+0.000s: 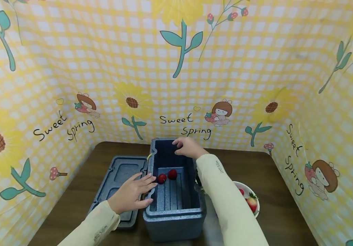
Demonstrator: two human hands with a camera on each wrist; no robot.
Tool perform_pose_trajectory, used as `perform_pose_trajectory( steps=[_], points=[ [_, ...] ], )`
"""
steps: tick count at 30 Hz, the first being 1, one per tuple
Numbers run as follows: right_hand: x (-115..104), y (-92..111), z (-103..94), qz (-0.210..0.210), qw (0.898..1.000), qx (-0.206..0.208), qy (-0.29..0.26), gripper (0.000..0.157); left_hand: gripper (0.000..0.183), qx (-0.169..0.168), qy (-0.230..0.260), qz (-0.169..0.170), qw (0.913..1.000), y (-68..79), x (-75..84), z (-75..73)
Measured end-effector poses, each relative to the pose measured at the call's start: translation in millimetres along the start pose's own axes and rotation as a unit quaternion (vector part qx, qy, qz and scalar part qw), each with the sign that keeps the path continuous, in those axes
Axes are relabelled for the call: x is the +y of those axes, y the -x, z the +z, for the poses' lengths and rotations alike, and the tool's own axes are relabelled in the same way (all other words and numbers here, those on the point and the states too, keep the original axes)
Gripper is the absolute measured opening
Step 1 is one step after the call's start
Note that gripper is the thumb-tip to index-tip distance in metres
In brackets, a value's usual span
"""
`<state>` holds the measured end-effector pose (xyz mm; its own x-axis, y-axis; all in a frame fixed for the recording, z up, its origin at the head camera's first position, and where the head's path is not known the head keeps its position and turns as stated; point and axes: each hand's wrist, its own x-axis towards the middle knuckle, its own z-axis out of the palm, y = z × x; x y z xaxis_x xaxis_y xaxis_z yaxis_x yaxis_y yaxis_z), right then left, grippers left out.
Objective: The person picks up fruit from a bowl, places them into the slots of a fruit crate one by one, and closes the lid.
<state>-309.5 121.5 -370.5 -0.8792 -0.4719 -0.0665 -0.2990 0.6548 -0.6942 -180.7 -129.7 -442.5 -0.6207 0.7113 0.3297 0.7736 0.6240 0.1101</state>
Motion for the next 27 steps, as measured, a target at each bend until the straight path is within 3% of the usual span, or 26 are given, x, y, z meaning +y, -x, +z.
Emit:
perform_pose_trajectory(
  steps=[10,19,27],
  points=[
    [29.0,42.9,-35.4,-0.058,0.996,-0.013,0.065,0.039,0.048,-0.001,-0.002,0.005,1.0,-0.4,-3.4,-1.2],
    [74.4,71.2,-57.7,-0.01,0.999,-0.017,0.05,0.042,0.049,0.001,0.005,-0.01,0.9999,-0.4,-5.9,-4.6],
    [120.8,113.5,-55.6,0.004,0.999,-0.007,0.047,0.041,0.05,-0.036,0.002,0.006,0.9993,-3.4,-1.6,-5.6]
  ],
)
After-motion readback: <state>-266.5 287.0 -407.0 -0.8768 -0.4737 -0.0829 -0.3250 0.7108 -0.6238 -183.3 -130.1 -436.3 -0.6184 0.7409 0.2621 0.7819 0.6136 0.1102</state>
